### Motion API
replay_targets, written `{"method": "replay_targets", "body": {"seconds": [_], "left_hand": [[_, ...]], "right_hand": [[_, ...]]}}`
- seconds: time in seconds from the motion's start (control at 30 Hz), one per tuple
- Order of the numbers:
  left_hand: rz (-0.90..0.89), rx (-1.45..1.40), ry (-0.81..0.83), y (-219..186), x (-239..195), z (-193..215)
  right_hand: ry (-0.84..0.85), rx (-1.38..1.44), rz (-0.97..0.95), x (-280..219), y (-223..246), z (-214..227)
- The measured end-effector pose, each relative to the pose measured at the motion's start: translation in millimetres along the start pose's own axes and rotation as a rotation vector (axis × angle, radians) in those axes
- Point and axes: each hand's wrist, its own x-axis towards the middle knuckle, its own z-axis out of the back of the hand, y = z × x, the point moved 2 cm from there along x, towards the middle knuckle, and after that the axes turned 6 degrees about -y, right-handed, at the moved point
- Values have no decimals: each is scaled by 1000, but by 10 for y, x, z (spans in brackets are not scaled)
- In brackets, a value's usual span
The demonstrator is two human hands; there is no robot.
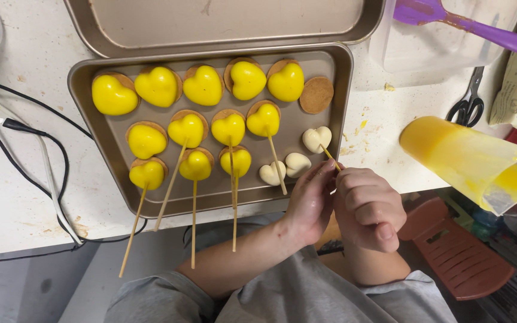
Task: The person inserts wooden sticks into heart-shaped candies and dips them into a yellow coating, then places them on a baking tray. They retrieve additional heart-shaped candies from a freezer and repeat the coating process.
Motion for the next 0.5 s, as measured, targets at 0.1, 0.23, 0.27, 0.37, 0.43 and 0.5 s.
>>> {"method": "replay_targets", "body": {"seconds": [0.1,0.23,0.27,0.37,0.43,0.5], "left_hand": [[-8,-7,2,-6,17,3],[9,-55,-19,-2,54,38],[10,-63,-16,2,58,42],[29,-85,-34,11,72,32],[65,-101,-84,-2,99,42],[36,-121,-17,-2,116,55]], "right_hand": [[27,-7,8,14,-22,-15],[27,-8,-16,9,-60,-30],[20,-5,-24,10,-61,-32],[31,-12,-54,31,-57,-45],[42,-15,-58,37,-90,-58],[42,-32,-54,8,-88,-48]]}}
